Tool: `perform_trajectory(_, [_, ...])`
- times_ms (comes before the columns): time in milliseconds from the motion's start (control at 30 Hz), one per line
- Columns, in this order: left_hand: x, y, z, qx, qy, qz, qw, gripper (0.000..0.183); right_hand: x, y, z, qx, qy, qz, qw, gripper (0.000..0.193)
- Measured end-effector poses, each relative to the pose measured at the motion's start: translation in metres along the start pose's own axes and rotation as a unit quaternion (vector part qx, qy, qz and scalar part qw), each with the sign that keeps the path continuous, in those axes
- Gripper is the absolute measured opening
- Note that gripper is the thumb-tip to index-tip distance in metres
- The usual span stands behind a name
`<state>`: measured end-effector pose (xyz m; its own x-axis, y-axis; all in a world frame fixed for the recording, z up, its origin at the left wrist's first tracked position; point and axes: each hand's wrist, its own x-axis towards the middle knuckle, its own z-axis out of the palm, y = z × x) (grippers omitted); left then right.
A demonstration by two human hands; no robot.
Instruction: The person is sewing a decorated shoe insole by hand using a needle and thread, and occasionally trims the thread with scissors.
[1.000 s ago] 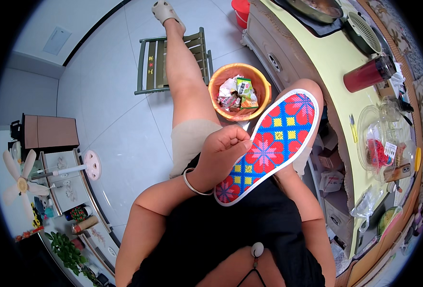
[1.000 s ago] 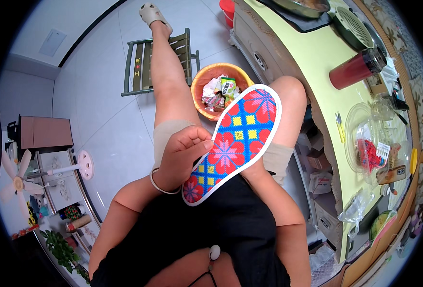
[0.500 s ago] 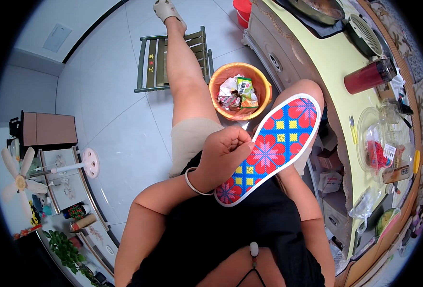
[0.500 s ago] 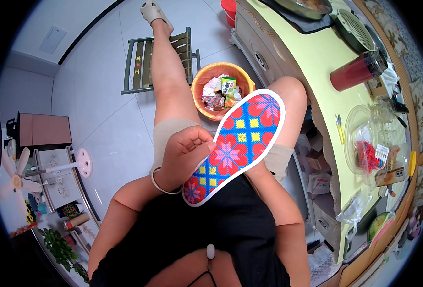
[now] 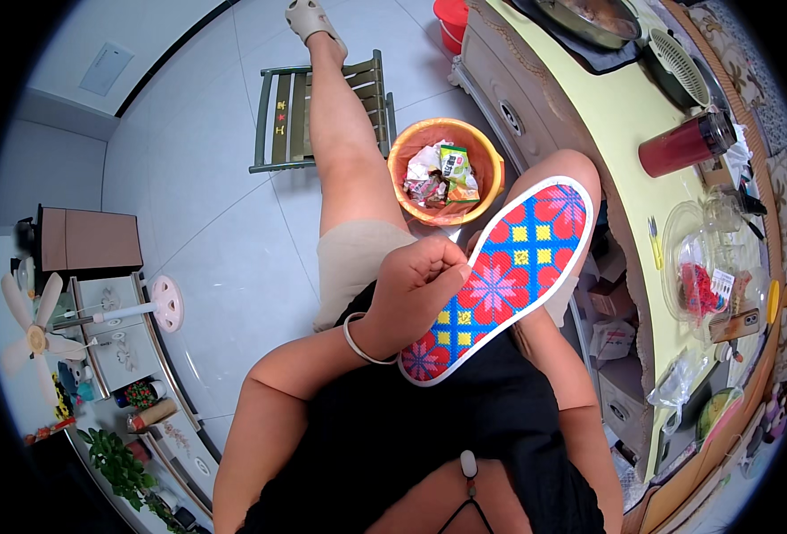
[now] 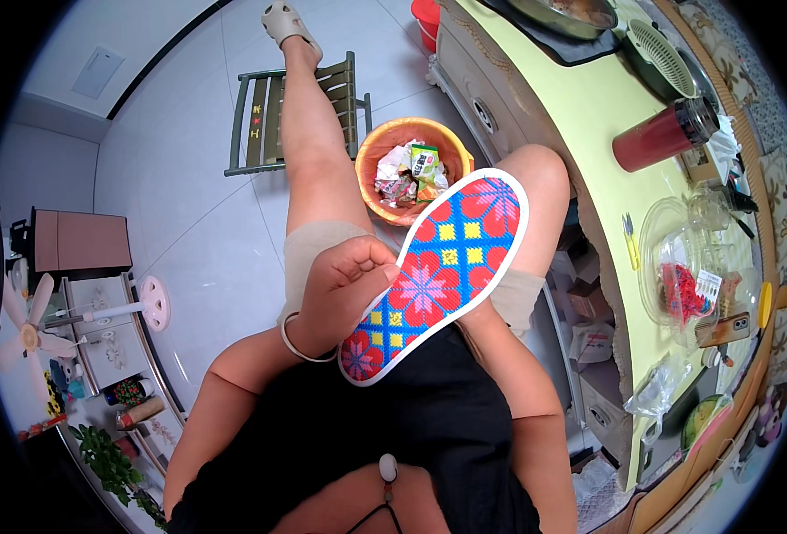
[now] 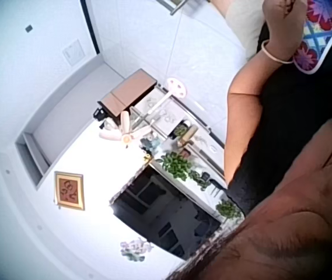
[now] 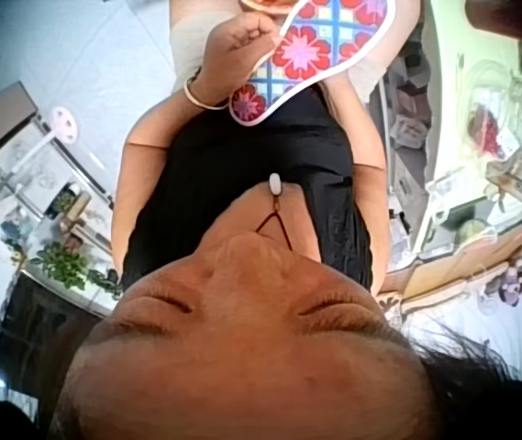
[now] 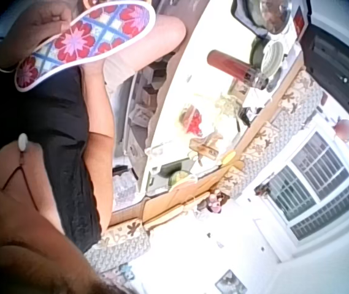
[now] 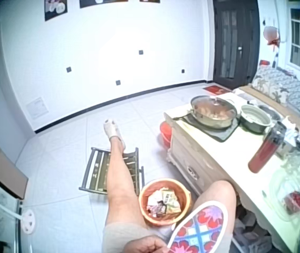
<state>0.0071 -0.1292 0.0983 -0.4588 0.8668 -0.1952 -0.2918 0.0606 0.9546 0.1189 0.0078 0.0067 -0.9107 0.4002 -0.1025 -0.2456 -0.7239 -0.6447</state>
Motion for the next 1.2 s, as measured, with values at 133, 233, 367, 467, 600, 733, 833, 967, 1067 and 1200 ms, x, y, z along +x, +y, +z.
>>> perform_trajectory(133, [0.000, 0.001, 0.001, -0.015, -0.005, 0.002, 1.000, 0.003, 0.001, 0.004, -0.004, 0.017, 0.034, 0.007, 0.999, 0.024])
perform_trajectory(233, [0.001, 0.001, 0.000, -0.021, -0.011, -0.005, 1.000, 0.004, 0.002, 0.003, -0.007, 0.019, 0.047, 0.020, 0.999, 0.022])
perform_trajectory(367, [0.001, 0.004, 0.003, -0.037, 0.001, -0.012, 0.999, 0.004, 0.005, 0.003, -0.004, -0.059, 0.085, 0.028, 0.994, 0.018])
perform_trajectory(467, [0.001, 0.004, 0.005, -0.047, 0.004, -0.013, 0.999, 0.006, 0.005, 0.014, -0.012, 0.030, 0.056, 0.030, 0.998, 0.018])
perform_trajectory(600, [0.002, 0.003, 0.004, -0.038, 0.000, -0.010, 0.999, 0.006, 0.006, 0.021, -0.020, 0.130, 0.033, 0.047, 0.990, 0.017])
perform_trajectory(733, [0.002, 0.000, 0.002, -0.022, -0.020, 0.007, 1.000, 0.003, 0.008, 0.021, -0.019, 0.104, 0.021, 0.042, 0.993, 0.019])
perform_trajectory(833, [0.002, 0.001, 0.002, -0.025, -0.019, 0.008, 0.999, 0.003, 0.009, 0.015, -0.009, 0.143, 0.007, 0.045, 0.989, 0.022])
perform_trajectory(967, [0.002, 0.001, 0.004, -0.019, -0.014, 0.009, 1.000, 0.003, 0.009, 0.011, -0.003, 0.126, 0.000, 0.034, 0.992, 0.026])
perform_trajectory(1067, [0.001, 0.002, 0.003, -0.003, -0.009, 0.006, 1.000, 0.004, 0.008, 0.011, -0.003, 0.081, 0.007, 0.025, 0.996, 0.027])
perform_trajectory(1200, [0.001, 0.001, 0.004, 0.031, 0.003, 0.028, 0.999, 0.003, 0.006, 0.009, -0.003, 0.011, 0.016, 0.022, 1.000, 0.027])
